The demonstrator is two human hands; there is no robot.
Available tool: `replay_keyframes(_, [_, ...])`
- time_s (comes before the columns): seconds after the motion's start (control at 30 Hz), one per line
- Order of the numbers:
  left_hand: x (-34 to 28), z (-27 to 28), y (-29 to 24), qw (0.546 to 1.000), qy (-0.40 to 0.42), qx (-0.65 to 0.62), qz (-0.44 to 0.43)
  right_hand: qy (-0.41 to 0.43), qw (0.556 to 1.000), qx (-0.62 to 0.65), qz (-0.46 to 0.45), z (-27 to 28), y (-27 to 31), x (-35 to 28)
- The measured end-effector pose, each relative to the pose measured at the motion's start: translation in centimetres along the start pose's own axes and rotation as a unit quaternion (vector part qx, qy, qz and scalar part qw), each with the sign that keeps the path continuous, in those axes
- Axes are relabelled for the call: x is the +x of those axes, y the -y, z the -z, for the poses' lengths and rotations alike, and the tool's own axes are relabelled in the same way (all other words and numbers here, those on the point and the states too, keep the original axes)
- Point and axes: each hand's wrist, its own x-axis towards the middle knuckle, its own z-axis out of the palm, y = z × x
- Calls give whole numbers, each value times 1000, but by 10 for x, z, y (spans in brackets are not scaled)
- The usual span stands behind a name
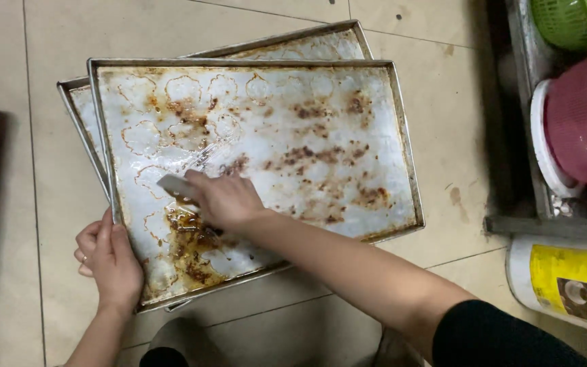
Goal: Scraping burnt residue and oil off metal baking trays using a plastic scraper.
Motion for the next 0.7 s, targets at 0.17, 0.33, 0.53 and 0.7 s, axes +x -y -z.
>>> replay_keyframes(0.17, [-1, -2, 8, 1000, -20, -11, -18, 28, 999, 25, -15, 40, -24, -3])
replay_keyframes(0.33, [-4, 0, -6, 995, -39, -76, 59, -288, 922, 142, -218, 80, -197, 7])
replay_keyframes(0.53, [-2, 3, -1, 1000, 3, -5, 20, -317, 894, -11, -316, 144, -375, -40])
replay_keyframes(0.7, [1, 3, 0, 999, 18, 17, 30, -312, 858, -43, -406, 158, -410, -49])
